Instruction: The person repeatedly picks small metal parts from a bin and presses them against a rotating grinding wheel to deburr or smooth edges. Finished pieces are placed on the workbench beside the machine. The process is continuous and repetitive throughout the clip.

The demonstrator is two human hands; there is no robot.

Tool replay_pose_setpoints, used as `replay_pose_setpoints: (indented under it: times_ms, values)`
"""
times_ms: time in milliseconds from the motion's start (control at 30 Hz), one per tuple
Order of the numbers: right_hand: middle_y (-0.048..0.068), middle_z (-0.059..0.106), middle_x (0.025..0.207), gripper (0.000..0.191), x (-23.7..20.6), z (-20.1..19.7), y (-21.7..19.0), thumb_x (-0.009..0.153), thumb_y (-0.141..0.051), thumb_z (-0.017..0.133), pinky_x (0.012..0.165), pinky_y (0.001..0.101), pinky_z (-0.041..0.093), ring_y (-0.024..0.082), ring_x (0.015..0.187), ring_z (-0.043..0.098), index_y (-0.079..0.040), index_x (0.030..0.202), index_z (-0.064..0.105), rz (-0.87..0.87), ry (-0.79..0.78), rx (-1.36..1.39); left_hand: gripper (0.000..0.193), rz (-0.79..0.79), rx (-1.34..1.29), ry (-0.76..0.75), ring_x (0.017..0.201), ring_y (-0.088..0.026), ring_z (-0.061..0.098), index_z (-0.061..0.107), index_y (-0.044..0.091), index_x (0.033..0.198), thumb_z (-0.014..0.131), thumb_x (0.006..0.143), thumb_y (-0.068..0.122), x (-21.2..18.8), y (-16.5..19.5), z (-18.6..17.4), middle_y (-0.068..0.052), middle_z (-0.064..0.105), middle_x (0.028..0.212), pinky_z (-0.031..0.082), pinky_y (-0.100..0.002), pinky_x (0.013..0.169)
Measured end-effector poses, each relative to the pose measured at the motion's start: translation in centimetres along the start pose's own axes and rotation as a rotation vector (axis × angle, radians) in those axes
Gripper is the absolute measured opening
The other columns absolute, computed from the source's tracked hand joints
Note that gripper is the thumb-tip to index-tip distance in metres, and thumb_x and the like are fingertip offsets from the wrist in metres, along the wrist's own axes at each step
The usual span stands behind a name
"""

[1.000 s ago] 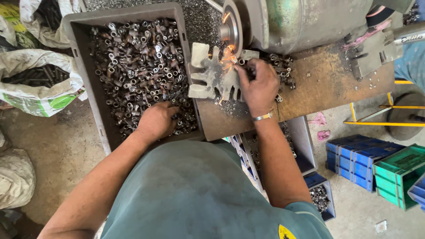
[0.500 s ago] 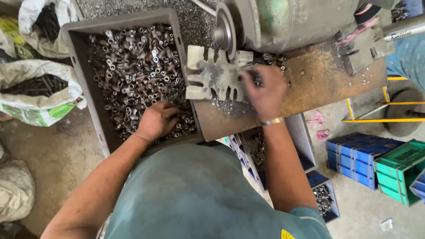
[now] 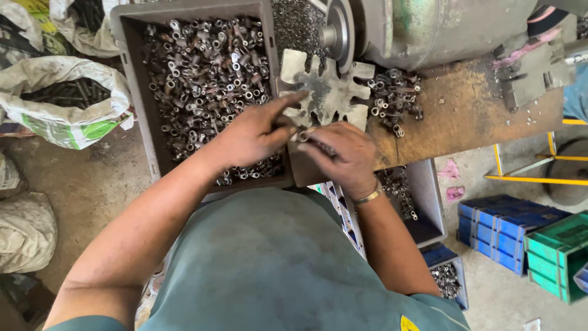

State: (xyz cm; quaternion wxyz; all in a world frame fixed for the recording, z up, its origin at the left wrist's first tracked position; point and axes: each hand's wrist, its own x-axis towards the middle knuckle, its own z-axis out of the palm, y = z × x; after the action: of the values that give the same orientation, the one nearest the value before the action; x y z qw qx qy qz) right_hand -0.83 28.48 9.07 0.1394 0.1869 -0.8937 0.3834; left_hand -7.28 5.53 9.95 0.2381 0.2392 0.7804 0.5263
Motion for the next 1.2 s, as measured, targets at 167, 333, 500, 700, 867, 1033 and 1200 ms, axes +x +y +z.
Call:
replay_pose_setpoints:
  times_ms: [167,333,500,700,867,1033,1200]
  values:
    - [0.011,0.075,0.100,0.036,0.9,0.0,5.0,0.090,-0.023,0.089,0.077,0.0392,0.057,0.029,0.085,0.072,-0.006,0.113,0.068,0.078,0.209,-0.291,0.047,0.080,0.266,0.365,0.091,-0.034,0.075,0.063,0.005,0.133,0.073,0.089,0.017,-0.1,-1.8,0.4,-0.017,0.077,0.098,0.059,-0.043,0.083]
    - [0.011,0.073,0.092,0.029,1.3,1.6,8.1,0.091,-0.023,0.086,0.074,0.0401,0.057,0.030,0.081,0.072,-0.005,0.104,0.067,0.242,0.252,-0.275,0.035,-0.112,0.287,0.299,0.086,-0.036,0.073,0.073,0.004,0.115,0.076,0.085,0.020,-2.3,-5.0,1.9,-0.019,0.075,0.098,0.058,-0.044,0.079]
    - [0.013,0.070,0.090,0.029,1.5,2.3,8.5,0.091,-0.022,0.086,0.074,0.0414,0.055,0.031,0.080,0.069,-0.004,0.099,0.065,0.218,0.303,-0.360,0.033,-0.054,0.325,0.327,0.089,-0.038,0.072,0.074,0.002,0.111,0.077,0.084,0.020,-3.7,-6.7,2.8,-0.020,0.074,0.101,0.058,-0.044,0.080]
    - [0.012,0.071,0.089,0.033,2.6,1.3,8.8,0.088,-0.025,0.089,0.073,0.0422,0.055,0.031,0.078,0.068,-0.004,0.097,0.065,0.202,0.286,-0.397,0.033,-0.164,0.322,0.325,0.090,-0.036,0.073,0.073,0.004,0.113,0.075,0.084,0.020,-4.6,-7.1,1.5,-0.017,0.075,0.100,0.058,-0.044,0.083]
    - [0.014,0.069,0.088,0.036,3.5,1.4,9.1,0.088,-0.024,0.092,0.073,0.0435,0.054,0.034,0.078,0.067,-0.003,0.094,0.063,0.108,0.257,-0.398,0.034,-0.287,0.391,0.247,0.089,-0.037,0.072,0.074,0.006,0.112,0.076,0.083,0.024,-5.4,-8.1,1.0,-0.017,0.075,0.099,0.057,-0.045,0.081]
    - [0.014,0.070,0.092,0.030,3.4,2.3,7.6,0.088,-0.016,0.090,0.075,0.0434,0.054,0.034,0.082,0.068,-0.004,0.098,0.065,0.000,0.226,-0.381,0.037,-0.264,0.538,0.200,0.095,-0.039,0.070,0.075,0.006,0.111,0.078,0.080,0.027,-4.3,-9.5,2.1,-0.021,0.073,0.103,0.056,-0.047,0.084]
    - [0.013,0.071,0.097,0.028,2.0,0.8,5.2,0.088,-0.001,0.087,0.077,0.0397,0.057,0.031,0.086,0.070,-0.003,0.100,0.063,-0.193,0.269,-0.290,0.030,-0.078,0.803,0.448,0.094,-0.038,0.069,0.070,0.002,0.111,0.075,0.089,0.022,-0.6,-11.8,0.7,-0.019,0.070,0.105,0.057,-0.046,0.084]
